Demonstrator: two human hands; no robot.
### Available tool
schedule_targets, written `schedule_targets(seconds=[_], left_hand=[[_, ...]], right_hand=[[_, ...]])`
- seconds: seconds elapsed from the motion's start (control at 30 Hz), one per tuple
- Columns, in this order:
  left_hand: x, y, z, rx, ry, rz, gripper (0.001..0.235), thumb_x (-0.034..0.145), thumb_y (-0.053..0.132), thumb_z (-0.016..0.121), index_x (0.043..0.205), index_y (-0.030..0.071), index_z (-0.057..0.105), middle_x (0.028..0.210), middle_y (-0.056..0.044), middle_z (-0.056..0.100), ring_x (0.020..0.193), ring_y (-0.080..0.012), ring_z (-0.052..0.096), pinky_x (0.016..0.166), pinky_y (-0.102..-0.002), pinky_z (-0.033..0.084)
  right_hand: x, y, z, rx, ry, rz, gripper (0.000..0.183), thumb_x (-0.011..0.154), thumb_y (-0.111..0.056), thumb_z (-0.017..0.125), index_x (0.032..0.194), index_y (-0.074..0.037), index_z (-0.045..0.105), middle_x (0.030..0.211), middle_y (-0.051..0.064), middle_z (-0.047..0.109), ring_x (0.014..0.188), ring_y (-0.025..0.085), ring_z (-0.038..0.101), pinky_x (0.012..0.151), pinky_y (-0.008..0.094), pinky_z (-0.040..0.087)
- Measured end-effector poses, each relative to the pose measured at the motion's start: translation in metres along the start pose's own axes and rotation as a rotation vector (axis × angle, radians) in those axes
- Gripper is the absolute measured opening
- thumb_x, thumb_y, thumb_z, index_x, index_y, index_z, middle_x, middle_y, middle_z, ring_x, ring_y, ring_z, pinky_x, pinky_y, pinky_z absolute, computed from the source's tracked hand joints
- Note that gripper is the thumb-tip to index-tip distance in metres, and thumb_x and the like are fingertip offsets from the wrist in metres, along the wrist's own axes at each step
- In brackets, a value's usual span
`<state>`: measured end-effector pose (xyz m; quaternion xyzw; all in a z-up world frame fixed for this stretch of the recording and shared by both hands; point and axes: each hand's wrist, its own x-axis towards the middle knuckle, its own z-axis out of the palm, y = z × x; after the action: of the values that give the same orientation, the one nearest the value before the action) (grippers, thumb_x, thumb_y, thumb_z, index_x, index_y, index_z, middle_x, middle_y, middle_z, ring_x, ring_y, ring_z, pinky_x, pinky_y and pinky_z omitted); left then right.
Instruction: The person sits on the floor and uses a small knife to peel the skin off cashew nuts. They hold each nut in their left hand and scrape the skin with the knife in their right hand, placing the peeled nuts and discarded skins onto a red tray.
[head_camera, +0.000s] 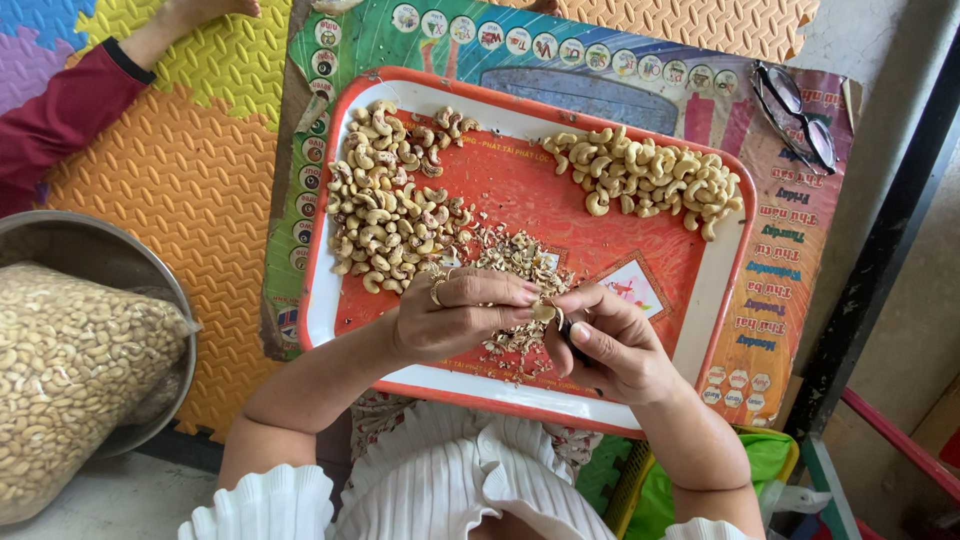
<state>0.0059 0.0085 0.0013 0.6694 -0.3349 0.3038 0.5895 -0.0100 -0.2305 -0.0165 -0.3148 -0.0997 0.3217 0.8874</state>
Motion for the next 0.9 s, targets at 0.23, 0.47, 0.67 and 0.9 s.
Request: schedule_targets(seconds=[0.23, 0.47, 0.67, 0.9], left_hand=[[-0.004, 0.002, -0.001, -0.194, -0.038, -0.121, 0.023, 0.087, -0.009, 0.076, 0.105, 0.005, 0.074, 0.113, -0.012, 0.073, 0.103, -0.0258, 0.075, 0.094, -0.041, 0.065], [-0.009, -0.005, -0.001, -0.626, 0.217, -0.691, 0.02, 0.095, -0.004, 0.069, 0.114, 0.003, 0.07, 0.109, -0.016, 0.071, 0.095, -0.0218, 0.073, 0.086, -0.034, 0.066], [-0.01, -0.016, 0.001, -0.721, 0.434, -0.8, 0.021, 0.095, 0.0, 0.069, 0.117, -0.002, 0.069, 0.104, -0.016, 0.071, 0.089, -0.019, 0.071, 0.08, -0.029, 0.064], [0.002, -0.006, -0.008, -0.825, 0.396, -0.843, 0.017, 0.099, 0.001, 0.069, 0.113, 0.01, 0.067, 0.113, -0.009, 0.068, 0.11, -0.0247, 0.067, 0.105, -0.038, 0.062]], right_hand=[[0.002, 0.005, -0.007, 0.269, -0.055, 0.099, 0.035, 0.102, 0.003, 0.044, 0.135, 0.01, 0.052, 0.062, 0.026, 0.055, 0.03, 0.005, 0.038, 0.028, 0.017, 0.033], [0.007, -0.048, 0.002, -0.104, -0.293, -0.202, 0.021, 0.094, -0.001, 0.056, 0.099, 0.017, 0.065, 0.054, 0.026, 0.064, 0.029, 0.012, 0.047, 0.025, 0.021, 0.031], [0.02, -0.087, 0.03, -1.251, -0.258, -0.051, 0.038, 0.097, 0.002, 0.05, 0.133, 0.013, 0.054, 0.072, 0.022, 0.07, 0.054, 0.035, 0.058, 0.049, 0.044, 0.048], [-0.129, -0.131, -0.075, -0.692, 0.584, -0.643, 0.075, 0.113, -0.044, 0.048, 0.182, -0.029, 0.021, 0.079, -0.009, 0.034, 0.073, 0.005, 0.045, 0.076, 0.031, 0.041]])
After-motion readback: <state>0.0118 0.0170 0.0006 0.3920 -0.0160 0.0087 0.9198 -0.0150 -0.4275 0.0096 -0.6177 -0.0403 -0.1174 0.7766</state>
